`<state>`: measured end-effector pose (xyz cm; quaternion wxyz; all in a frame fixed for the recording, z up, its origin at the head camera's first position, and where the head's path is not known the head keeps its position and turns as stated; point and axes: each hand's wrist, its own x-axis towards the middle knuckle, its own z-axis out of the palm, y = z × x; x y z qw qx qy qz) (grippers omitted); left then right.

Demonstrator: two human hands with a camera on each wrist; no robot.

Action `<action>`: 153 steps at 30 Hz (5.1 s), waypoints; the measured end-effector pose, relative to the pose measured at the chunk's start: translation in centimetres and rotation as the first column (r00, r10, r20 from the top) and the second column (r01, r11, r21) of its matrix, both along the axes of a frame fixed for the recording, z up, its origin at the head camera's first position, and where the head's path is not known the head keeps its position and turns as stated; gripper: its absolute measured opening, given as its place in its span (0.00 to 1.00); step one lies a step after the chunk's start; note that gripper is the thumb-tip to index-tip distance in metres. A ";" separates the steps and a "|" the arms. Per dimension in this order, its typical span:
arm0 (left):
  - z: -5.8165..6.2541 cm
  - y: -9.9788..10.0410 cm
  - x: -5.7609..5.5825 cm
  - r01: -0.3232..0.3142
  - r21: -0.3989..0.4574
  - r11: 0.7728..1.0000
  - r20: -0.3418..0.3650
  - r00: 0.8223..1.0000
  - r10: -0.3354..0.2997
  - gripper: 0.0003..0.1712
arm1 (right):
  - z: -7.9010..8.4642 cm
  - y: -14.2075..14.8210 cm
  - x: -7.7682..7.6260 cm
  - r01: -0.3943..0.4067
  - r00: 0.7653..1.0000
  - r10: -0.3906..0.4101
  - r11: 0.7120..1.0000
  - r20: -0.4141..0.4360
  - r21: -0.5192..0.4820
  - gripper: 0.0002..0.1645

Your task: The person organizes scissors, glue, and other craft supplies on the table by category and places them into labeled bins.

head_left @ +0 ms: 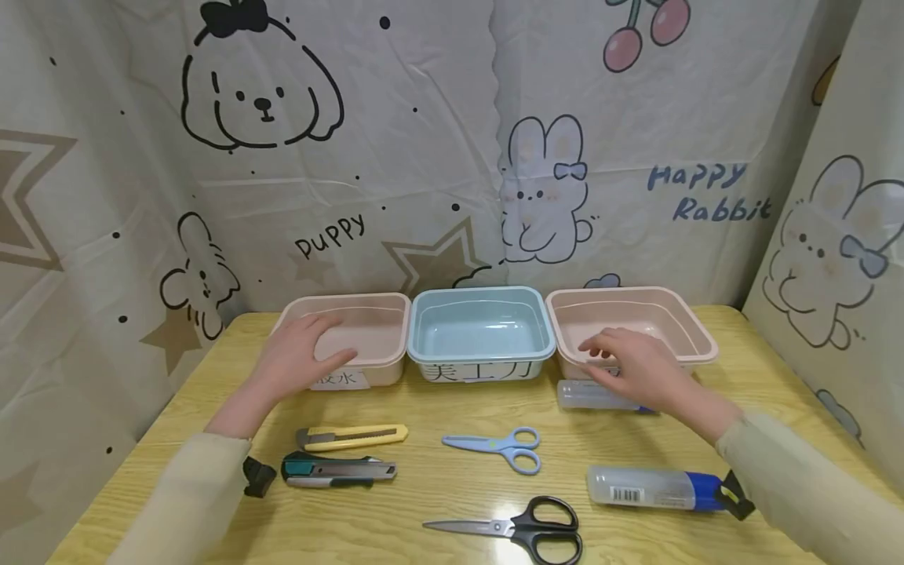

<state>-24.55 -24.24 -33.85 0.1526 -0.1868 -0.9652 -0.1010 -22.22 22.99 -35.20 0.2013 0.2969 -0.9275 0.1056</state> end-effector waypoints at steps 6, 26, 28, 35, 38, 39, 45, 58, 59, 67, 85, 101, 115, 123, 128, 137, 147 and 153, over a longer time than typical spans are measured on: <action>-0.7 -1.7 0.7 -0.054 0.061 0.997 0.025 0.998 0.053 0.38 | -0.8 1.0 1.5 0.020 1.000 -0.020 1.000 0.010 0.018 0.10; -3.2 -5.9 1.1 -0.261 0.201 0.944 0.199 0.955 0.222 0.53 | -4.6 3.2 3.5 0.112 0.992 -0.118 0.988 0.052 0.103 0.25; -3.5 -6.1 0.9 -0.278 0.212 0.937 0.235 0.945 0.227 0.56 | -4.7 3.2 3.5 0.133 0.988 -0.140 0.985 0.069 0.107 0.26; -4.4 -6.5 0.6 -0.313 0.232 0.921 0.328 0.917 0.229 0.61 | -5.0 3.1 3.4 0.130 0.989 -0.135 0.989 0.066 0.075 0.25; -4.6 -6.6 0.6 -0.323 0.242 0.915 0.338 0.912 0.232 0.62 | -5.1 3.1 3.3 0.128 0.987 -0.135 0.989 0.085 0.077 0.26; -4.6 -6.6 0.6 -0.325 0.248 0.913 0.340 0.912 0.232 0.62 | -5.2 3.1 3.3 0.127 0.987 -0.134 0.989 0.090 0.079 0.27; -4.7 -6.6 0.5 -0.319 0.295 0.901 0.342 0.916 0.212 0.63 | -5.4 2.9 3.0 0.095 0.993 -0.102 0.990 0.065 0.101 0.29; -5.4 -6.6 0.1 -0.338 0.424 0.840 0.369 0.912 0.181 0.64 | -5.0 2.3 3.0 0.111 0.983 -0.126 0.987 0.134 0.114 0.27; -5.4 -6.6 0.1 -0.342 0.428 0.837 0.372 0.910 0.182 0.64 | -4.9 2.2 3.1 0.099 0.985 -0.114 0.989 0.129 0.112 0.27; -5.5 -6.5 0.3 -0.338 0.463 0.819 0.369 0.914 0.169 0.63 | -3.3 0.7 3.8 0.005 0.998 -0.011 0.995 0.061 0.102 0.27; -6.1 -6.5 0.7 -0.337 0.593 0.732 0.380 0.918 0.115 0.60 | -1.4 -4.2 3.3 -0.198 0.975 0.210 0.971 -0.078 0.136 0.28; -6.4 -5.5 1.4 -0.366 0.673 0.643 0.402 0.910 0.097 0.59 | -0.7 -9.7 0.8 -0.287 0.951 0.300 0.946 -0.074 0.151 0.25; -6.8 -5.0 1.6 -0.419 0.740 0.526 0.413 0.900 0.138 0.58 | 0.3 -14.0 -0.9 -0.317 0.946 0.322 0.943 -0.037 0.103 0.23; -6.9 -4.9 1.5 -0.419 0.747 0.516 0.405 0.902 0.147 0.58 | 0.7 -16.1 -2.1 -0.278 0.960 0.281 0.957 -0.019 0.088 0.22; -7.0 -4.9 1.3 -0.417 0.751 0.512 0.397 0.905 0.154 0.58 | 1.0 -17.5 -2.7 -0.257 0.966 0.256 0.965 0.021 0.059 0.22; -7.4 -5.1 1.3 -0.413 0.765 0.495 0.389 0.908 0.156 0.56 | 1.4 -20.9 -3.5 -0.214 0.976 0.211 0.973 0.044 0.086 0.23; -7.5 -5.0 1.3 -0.415 0.761 0.499 0.387 0.907 0.166 0.56 | 2.1 -24.9 -4.5 -0.194 0.980 0.188 0.975 0.064 0.105 0.22; -7.5 -5.0 1.2 -0.423 0.755 0.501 0.396 0.903 0.166 0.57 | 2.5 -26.8 -4.9 -0.175 0.983 0.167 0.977 0.068 0.120 0.22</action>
